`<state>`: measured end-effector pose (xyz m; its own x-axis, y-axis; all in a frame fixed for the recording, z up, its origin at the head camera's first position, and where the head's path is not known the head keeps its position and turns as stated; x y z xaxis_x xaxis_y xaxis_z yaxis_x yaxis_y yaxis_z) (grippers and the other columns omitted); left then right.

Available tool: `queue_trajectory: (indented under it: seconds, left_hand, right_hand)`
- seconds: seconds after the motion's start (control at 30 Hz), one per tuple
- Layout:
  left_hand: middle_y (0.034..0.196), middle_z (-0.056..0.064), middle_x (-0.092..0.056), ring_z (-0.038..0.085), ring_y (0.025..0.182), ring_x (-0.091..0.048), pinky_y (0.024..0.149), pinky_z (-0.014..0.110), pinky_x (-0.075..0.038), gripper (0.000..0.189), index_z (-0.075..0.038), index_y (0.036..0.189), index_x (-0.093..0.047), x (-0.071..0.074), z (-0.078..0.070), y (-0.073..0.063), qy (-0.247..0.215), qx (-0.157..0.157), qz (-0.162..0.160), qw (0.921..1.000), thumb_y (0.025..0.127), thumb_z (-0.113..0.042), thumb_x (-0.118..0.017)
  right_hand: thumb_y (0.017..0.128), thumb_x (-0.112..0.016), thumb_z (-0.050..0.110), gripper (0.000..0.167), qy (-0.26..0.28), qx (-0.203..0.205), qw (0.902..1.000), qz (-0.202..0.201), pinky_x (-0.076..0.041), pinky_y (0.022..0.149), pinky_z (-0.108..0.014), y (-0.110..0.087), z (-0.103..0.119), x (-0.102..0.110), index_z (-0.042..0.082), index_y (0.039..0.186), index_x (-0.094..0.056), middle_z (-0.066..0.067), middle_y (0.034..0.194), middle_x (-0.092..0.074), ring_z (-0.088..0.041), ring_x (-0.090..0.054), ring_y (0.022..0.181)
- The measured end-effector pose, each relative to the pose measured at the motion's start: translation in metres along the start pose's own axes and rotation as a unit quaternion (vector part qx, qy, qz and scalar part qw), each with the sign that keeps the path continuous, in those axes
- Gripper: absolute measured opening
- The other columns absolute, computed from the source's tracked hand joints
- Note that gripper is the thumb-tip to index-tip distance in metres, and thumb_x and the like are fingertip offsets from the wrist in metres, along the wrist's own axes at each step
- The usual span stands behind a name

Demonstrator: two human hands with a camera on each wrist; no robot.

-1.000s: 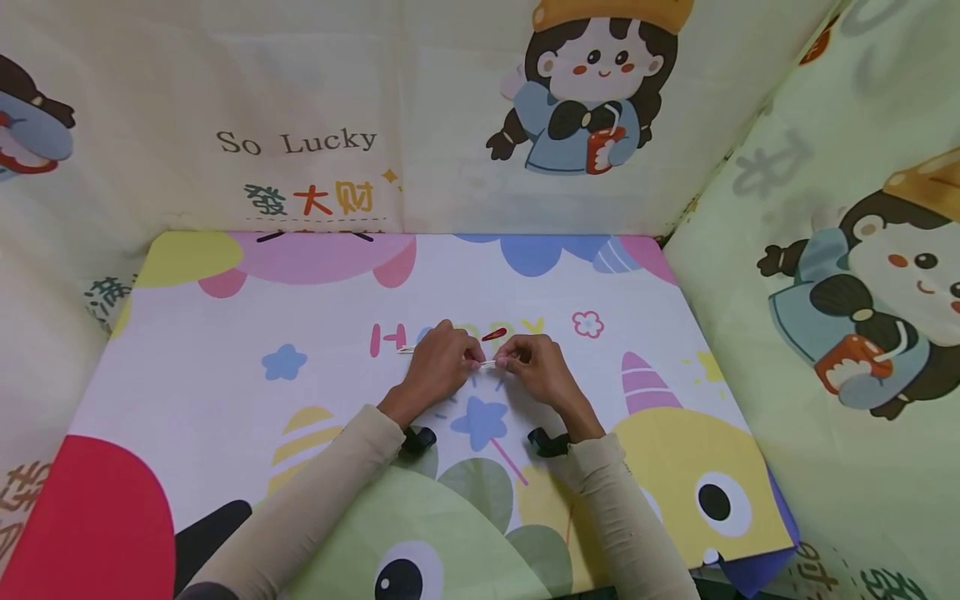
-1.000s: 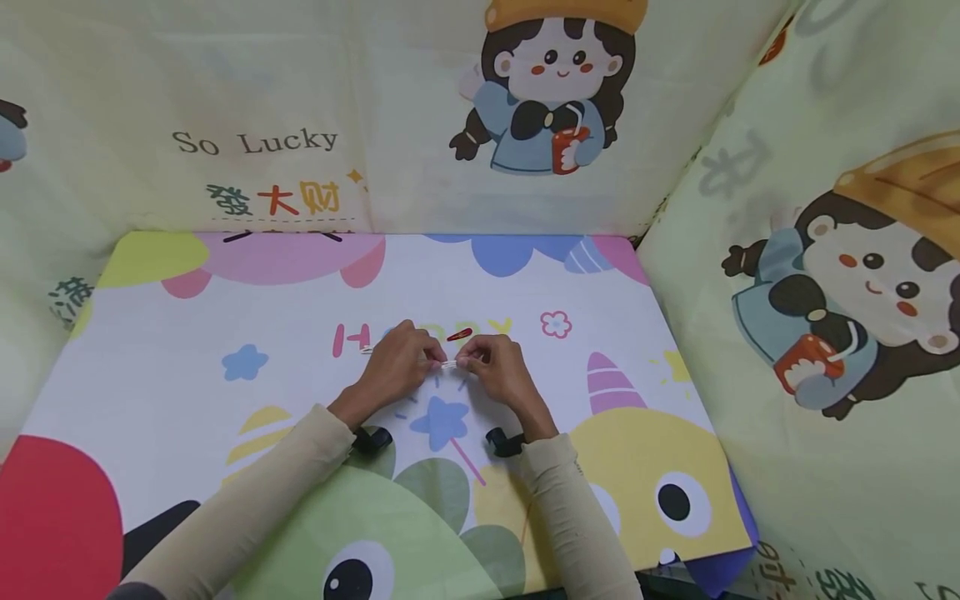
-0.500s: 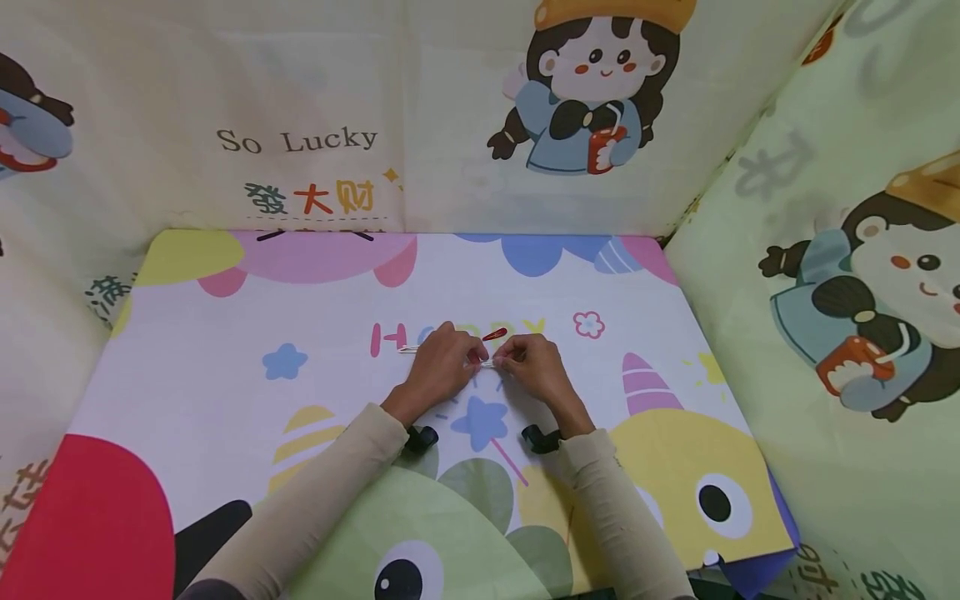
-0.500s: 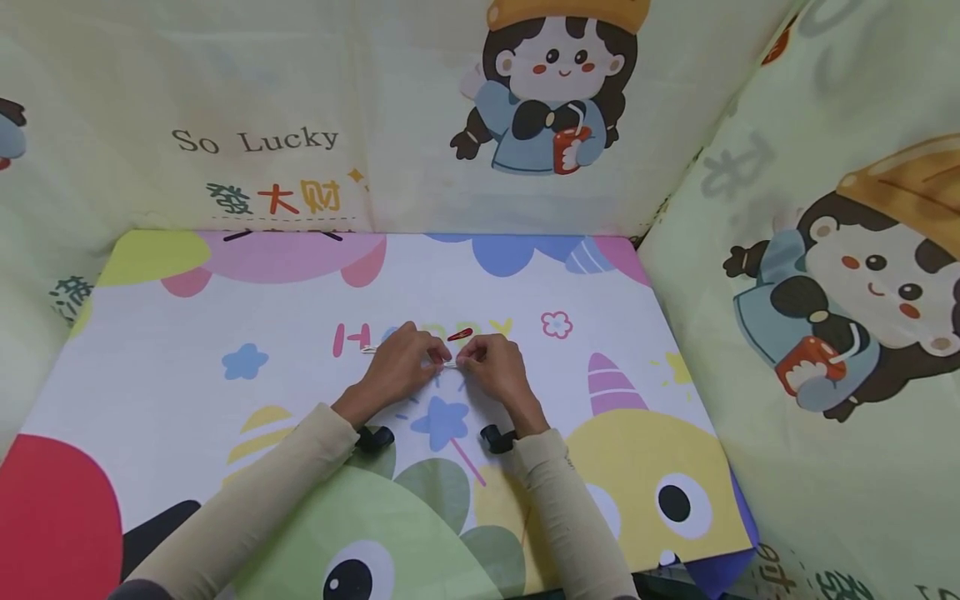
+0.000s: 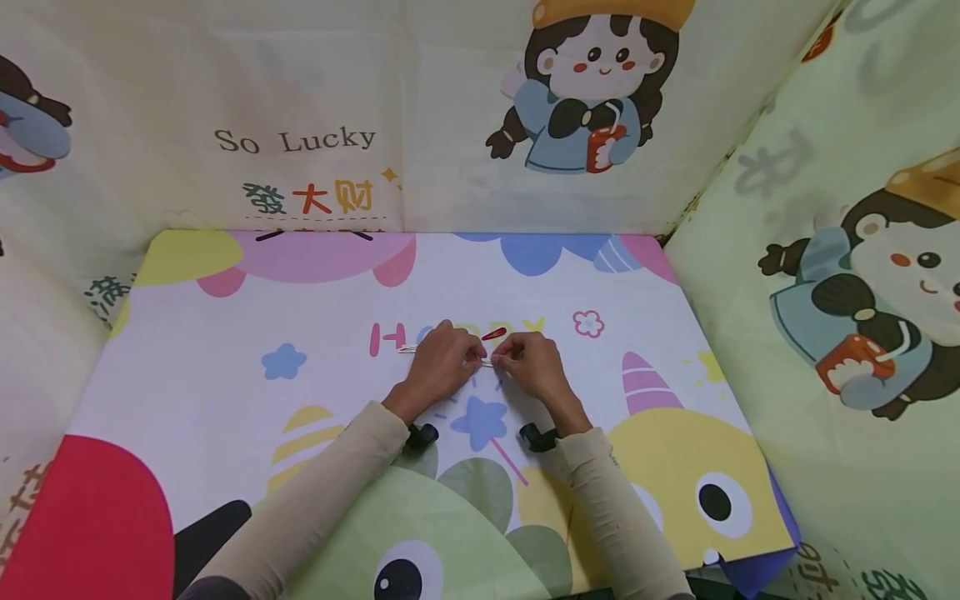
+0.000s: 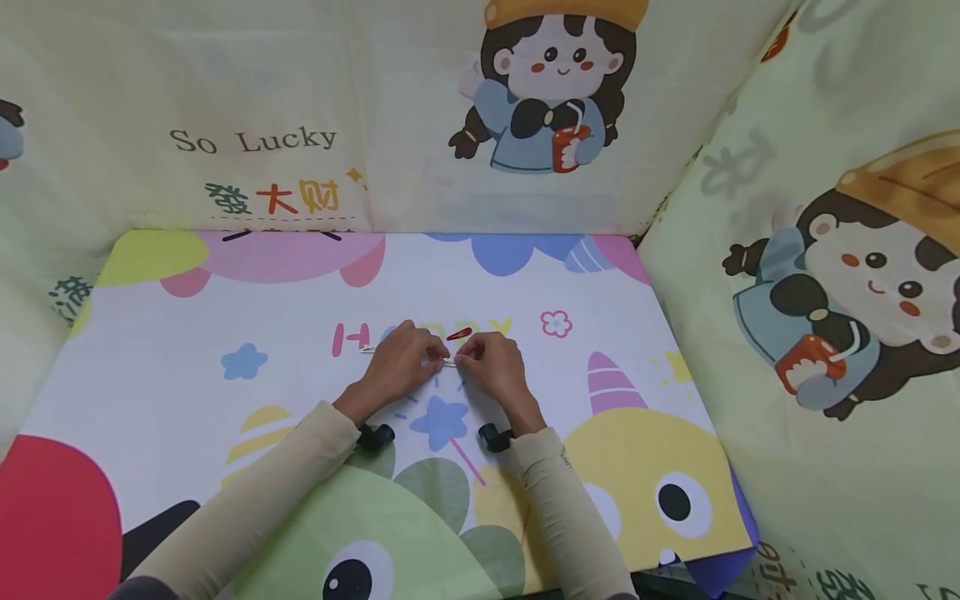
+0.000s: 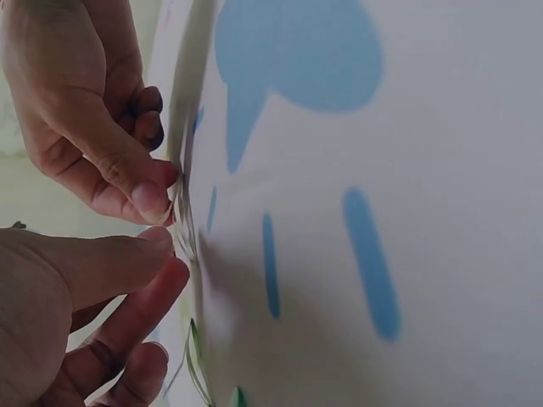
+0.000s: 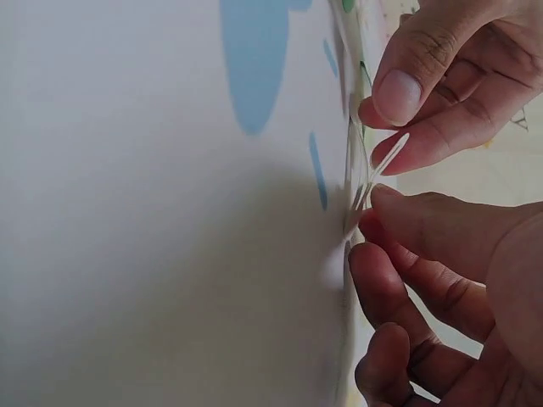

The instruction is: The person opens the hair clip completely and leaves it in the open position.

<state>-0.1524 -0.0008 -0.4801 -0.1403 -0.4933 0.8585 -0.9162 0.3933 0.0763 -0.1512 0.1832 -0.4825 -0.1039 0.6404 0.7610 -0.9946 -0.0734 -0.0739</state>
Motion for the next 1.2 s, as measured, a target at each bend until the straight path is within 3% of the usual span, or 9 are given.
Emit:
queue_trajectory:
  seconds: [0.27,0.47,0.7,0.97,1.2]
  left_hand:
    - [0.09,0.001,-0.077,0.02,0.088,-0.055,0.08,0.035,-0.048,0.014,-0.017,0.105,-0.084,0.006,-0.004,0.006,-0.004,0.013,-0.013,0.9998,0.092,-0.02,-0.083]
    - [0.089,0.001,-0.078,0.02,0.088,-0.055,0.078,0.034,-0.048,0.017,-0.018,0.107,-0.084,0.012,-0.003,0.016,-0.005,0.031,-0.035,0.9989,0.091,-0.021,-0.084]
    - [0.09,0.001,-0.077,0.02,0.091,-0.054,0.081,0.035,-0.047,0.018,-0.018,0.108,-0.084,0.013,-0.004,0.027,0.005,0.05,-0.037,0.9981,0.09,-0.02,-0.085]
    - [0.09,-0.002,-0.075,0.022,0.096,-0.055,0.087,0.038,-0.048,0.017,-0.02,0.109,-0.084,0.007,-0.007,0.044,0.045,0.036,-0.025,0.998,0.092,-0.02,-0.083]
    - [0.09,0.0,-0.077,0.025,0.093,-0.056,0.085,0.04,-0.049,0.015,-0.019,0.105,-0.085,0.003,-0.008,0.05,0.059,0.018,-0.023,0.9978,0.092,-0.014,-0.078]
  right_hand:
    - [0.091,-0.084,0.02,0.006,0.006,-0.001,0.9999,-0.011,-0.046,0.074,-0.032,0.004,0.001,0.003,0.015,0.09,-0.081,0.0,0.077,-0.074,-0.017,-0.065,0.076]
    - [0.091,-0.084,0.018,0.005,0.009,-0.004,0.9993,-0.037,-0.045,0.073,-0.033,0.009,-0.002,0.007,0.015,0.092,-0.08,-0.002,0.078,-0.073,-0.02,-0.065,0.077]
    - [0.091,-0.083,0.016,0.01,0.014,-0.017,0.9982,-0.055,-0.044,0.071,-0.033,0.017,-0.005,0.009,0.012,0.098,-0.078,-0.007,0.081,-0.072,-0.023,-0.062,0.077]
    - [0.092,-0.083,0.016,0.026,0.004,-0.05,0.9979,-0.04,-0.047,0.066,-0.032,0.027,-0.004,0.01,0.017,0.116,-0.074,-0.009,0.088,-0.075,-0.024,-0.063,0.074]
    - [0.094,-0.082,0.019,0.019,-0.016,-0.059,0.9978,-0.025,-0.045,0.065,-0.031,0.033,-0.002,0.008,0.017,0.111,-0.076,-0.007,0.088,-0.074,-0.024,-0.062,0.075]
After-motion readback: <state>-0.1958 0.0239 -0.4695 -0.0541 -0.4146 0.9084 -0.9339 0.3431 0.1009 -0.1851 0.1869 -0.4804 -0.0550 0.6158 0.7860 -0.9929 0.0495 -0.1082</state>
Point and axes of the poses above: each hand's wrist, its own y-axis towards the middle knuckle, its own x-axis out of the back of the hand, z = x × y, the point moved 1 cm from there along y, towards the middle knuckle
